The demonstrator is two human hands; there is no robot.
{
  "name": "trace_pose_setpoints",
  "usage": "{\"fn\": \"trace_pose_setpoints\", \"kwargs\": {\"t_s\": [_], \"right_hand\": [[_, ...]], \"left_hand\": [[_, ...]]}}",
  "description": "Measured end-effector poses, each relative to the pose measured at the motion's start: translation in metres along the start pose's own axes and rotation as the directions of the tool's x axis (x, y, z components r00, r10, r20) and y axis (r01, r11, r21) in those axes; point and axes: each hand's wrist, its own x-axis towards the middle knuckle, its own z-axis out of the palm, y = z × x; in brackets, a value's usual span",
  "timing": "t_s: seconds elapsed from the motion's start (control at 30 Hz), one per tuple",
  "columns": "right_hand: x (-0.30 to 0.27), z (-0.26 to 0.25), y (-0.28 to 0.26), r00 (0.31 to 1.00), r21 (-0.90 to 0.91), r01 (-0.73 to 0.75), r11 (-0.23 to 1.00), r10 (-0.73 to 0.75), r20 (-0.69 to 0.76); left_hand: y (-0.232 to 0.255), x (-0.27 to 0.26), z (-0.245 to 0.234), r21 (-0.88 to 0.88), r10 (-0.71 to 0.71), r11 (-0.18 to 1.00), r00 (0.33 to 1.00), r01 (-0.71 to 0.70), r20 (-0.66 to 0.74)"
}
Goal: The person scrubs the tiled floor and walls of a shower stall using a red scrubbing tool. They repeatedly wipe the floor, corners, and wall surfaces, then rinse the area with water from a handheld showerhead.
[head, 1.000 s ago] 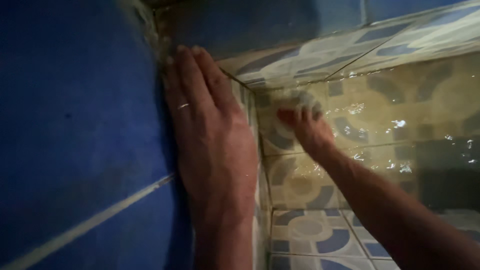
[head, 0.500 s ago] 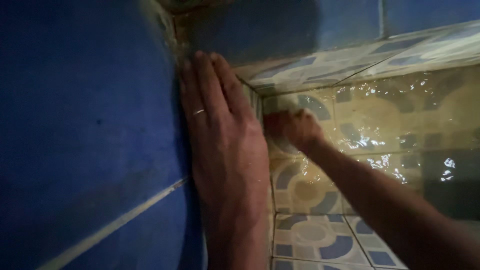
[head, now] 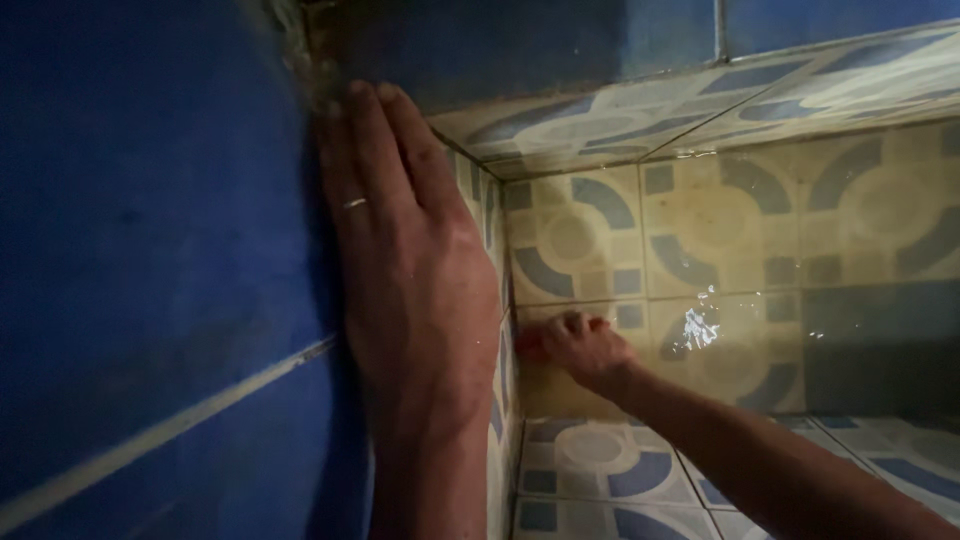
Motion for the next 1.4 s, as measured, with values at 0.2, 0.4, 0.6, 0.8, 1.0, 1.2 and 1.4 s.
{"fn": "trace_pose_setpoints", "kwargs": {"t_s": [0.2,0.4,0.6,0.8,1.0,1.2,1.4], "right_hand": [[0.031,-0.059,0.044,0.891,0.546,-0.438,0.714,0.424,0.159],[0.056,-0.096,0.058,0.931,0.185,-0.351,0.918,0.364,-0.037],[0.029,-0.064,0.026,0.968,0.151,-0.245,0.958,0.233,0.093],[0.006,-0.006,-0.005,0.985,0.172,-0.156,0.973,0.141,0.097],[-0.009,-0.002,0.026,0.991,0.104,-0.123,0.987,0.127,-0.033],[0.014,-0.06,0.087,0.896,0.202,-0.391,0.898,0.421,-0.139],[-0.014,-0.077,0.105,0.866,0.165,-0.419,0.893,0.447,-0.222]], "left_hand": [[-0.005,0.006,0.005,-0.002,0.02,1.0,1.0,-0.02,0.016],[-0.004,-0.001,0.005,0.069,0.002,0.998,1.0,-0.002,-0.009],[-0.005,0.002,0.006,0.009,-0.006,1.0,1.0,0.006,-0.001],[-0.006,0.005,0.007,0.02,0.012,1.0,0.999,-0.013,0.032],[-0.003,-0.001,0.003,-0.026,0.024,0.999,1.0,-0.024,-0.015],[-0.005,-0.008,0.01,0.013,0.055,0.998,0.997,-0.055,-0.055],[-0.007,-0.006,0.014,-0.007,0.029,1.0,0.997,-0.029,-0.065]]}}
